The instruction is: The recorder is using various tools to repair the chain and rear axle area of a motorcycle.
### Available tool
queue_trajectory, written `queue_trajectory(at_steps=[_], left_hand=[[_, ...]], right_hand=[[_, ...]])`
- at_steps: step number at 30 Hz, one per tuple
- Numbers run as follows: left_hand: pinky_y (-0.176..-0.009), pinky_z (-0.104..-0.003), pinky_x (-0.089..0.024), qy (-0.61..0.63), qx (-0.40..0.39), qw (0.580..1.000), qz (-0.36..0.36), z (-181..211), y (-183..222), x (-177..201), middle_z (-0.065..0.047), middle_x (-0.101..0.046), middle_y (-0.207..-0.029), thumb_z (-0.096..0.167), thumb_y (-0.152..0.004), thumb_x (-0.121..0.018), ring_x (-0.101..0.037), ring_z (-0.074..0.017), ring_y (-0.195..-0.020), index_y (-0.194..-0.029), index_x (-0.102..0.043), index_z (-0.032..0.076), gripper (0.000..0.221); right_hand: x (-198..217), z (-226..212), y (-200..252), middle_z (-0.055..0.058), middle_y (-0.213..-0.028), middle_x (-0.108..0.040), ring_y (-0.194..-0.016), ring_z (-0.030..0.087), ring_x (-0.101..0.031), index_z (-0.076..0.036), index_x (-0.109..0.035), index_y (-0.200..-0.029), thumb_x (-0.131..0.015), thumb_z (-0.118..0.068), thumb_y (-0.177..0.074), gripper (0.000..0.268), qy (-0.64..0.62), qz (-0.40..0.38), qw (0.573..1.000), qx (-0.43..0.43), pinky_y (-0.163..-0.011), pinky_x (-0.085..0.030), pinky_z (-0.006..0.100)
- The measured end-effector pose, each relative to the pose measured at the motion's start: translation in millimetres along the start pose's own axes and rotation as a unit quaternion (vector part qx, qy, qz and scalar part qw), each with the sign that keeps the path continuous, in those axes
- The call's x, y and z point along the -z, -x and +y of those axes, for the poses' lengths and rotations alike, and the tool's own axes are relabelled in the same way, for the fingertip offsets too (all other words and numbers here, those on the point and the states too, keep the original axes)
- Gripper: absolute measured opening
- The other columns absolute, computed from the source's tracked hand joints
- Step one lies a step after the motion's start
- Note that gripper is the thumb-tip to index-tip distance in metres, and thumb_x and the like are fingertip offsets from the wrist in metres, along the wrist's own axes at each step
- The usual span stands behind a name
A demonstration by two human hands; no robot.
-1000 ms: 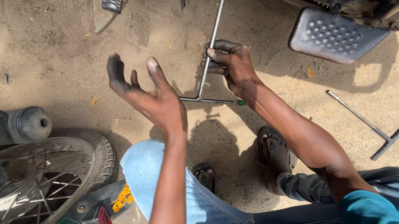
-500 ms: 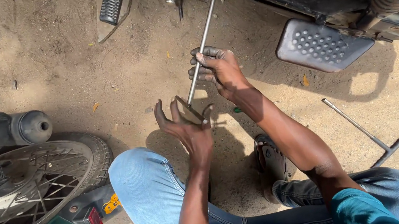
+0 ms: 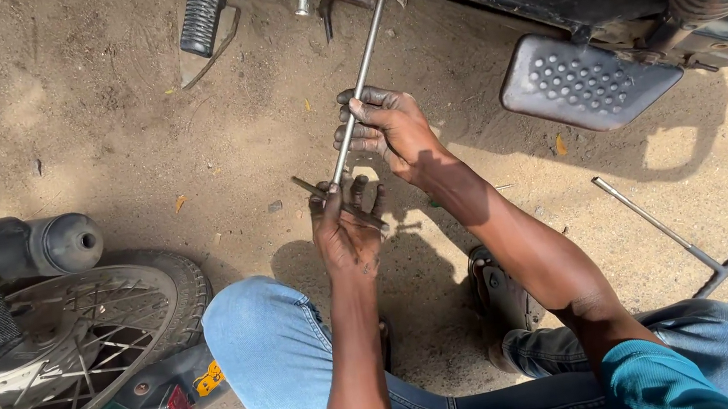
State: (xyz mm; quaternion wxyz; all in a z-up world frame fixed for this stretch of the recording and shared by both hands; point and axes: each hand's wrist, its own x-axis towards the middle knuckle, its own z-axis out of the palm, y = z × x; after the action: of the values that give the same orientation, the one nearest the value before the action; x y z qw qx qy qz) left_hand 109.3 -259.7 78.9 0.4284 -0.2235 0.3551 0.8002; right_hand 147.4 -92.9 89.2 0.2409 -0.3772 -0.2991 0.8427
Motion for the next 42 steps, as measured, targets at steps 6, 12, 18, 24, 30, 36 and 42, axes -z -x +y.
queue_trajectory(at_steps=[6,12,18,24,30,36,42], left_hand=[[-0.111,-0.063,-0.042,-0.432,-0.29,0.851,0.07,-24,-12,-13,-0.017,-0.055,-0.124,-0.004,-0.097,-0.055,-0.053,-0.028,-0.123,-0.144,-0.028,0.01,0.056],[-0.096,-0.057,-0.047,-0.363,-0.229,0.903,0.017,-13,-21,-1,-0.016,-0.057,-0.116,0.002,-0.094,-0.065,-0.059,-0.0289,-0.108,-0.144,-0.011,0.01,0.074],[-0.06,-0.047,-0.046,-0.089,-0.153,0.974,0.139,5,-11,-59,-0.019,-0.047,-0.092,0.028,-0.113,-0.059,-0.051,-0.0315,-0.069,-0.114,-0.045,-0.004,0.035],[-0.092,-0.035,-0.05,-0.23,-0.387,0.875,0.177,-46,-54,-4,-0.012,-0.056,-0.112,0.023,-0.104,-0.059,-0.058,-0.0155,-0.108,-0.112,-0.051,-0.001,0.027],[-0.082,-0.034,-0.046,-0.249,-0.45,0.841,0.169,-48,-80,20,-0.011,-0.054,-0.104,0.025,-0.109,-0.056,-0.055,-0.017,-0.094,-0.119,-0.055,-0.004,0.031],[-0.08,-0.029,-0.046,-0.096,-0.332,0.91,0.231,-49,-44,-22,-0.005,-0.058,-0.102,0.03,-0.101,-0.06,-0.057,-0.0123,-0.09,-0.117,-0.049,0.009,0.028],[-0.068,-0.031,-0.034,-0.21,-0.498,0.832,0.124,-76,-65,12,0.001,-0.043,-0.081,0.039,-0.107,-0.064,-0.042,-0.0117,-0.074,-0.102,-0.052,0.001,0.04]], right_hand=[[-6,-22,1,0.015,-0.096,-0.069,-0.087,0.028,-0.077,0.009,-0.06,-0.118,-0.061,-0.008,-0.099,0.025,-0.025,-0.045,0.998,-0.04,-0.074,-0.069,0.035],[-5,-16,-6,0.014,-0.098,-0.07,-0.087,0.028,-0.076,-0.003,-0.05,-0.116,-0.062,-0.006,-0.097,0.023,0.012,0.05,0.995,-0.081,-0.072,-0.068,0.038],[-14,-24,-3,0.013,-0.099,-0.07,-0.089,0.026,-0.077,0.006,-0.062,-0.12,-0.06,-0.011,-0.1,0.026,0.031,-0.026,0.998,-0.048,-0.076,-0.069,0.038],[-6,-11,0,0.016,-0.102,-0.068,-0.09,0.027,-0.077,0.005,-0.062,-0.122,-0.059,-0.011,-0.103,0.025,0.025,-0.037,0.998,-0.046,-0.081,-0.069,0.04],[-31,-18,0,0.018,-0.1,-0.071,-0.083,0.028,-0.076,-0.009,-0.048,-0.13,-0.054,-0.011,-0.099,0.031,0.032,0.03,0.997,-0.06,-0.069,-0.067,0.039],[-16,-25,5,0.019,-0.097,-0.069,-0.076,0.029,-0.077,0.0,-0.051,-0.13,-0.053,-0.007,-0.103,0.028,0.032,0.002,0.999,-0.042,-0.061,-0.068,0.036],[-15,-25,9,0.012,-0.091,-0.066,-0.072,0.023,-0.073,-0.003,-0.055,-0.134,-0.05,-0.009,-0.107,0.028,0.065,0.003,0.998,-0.016,-0.063,-0.065,0.034]])
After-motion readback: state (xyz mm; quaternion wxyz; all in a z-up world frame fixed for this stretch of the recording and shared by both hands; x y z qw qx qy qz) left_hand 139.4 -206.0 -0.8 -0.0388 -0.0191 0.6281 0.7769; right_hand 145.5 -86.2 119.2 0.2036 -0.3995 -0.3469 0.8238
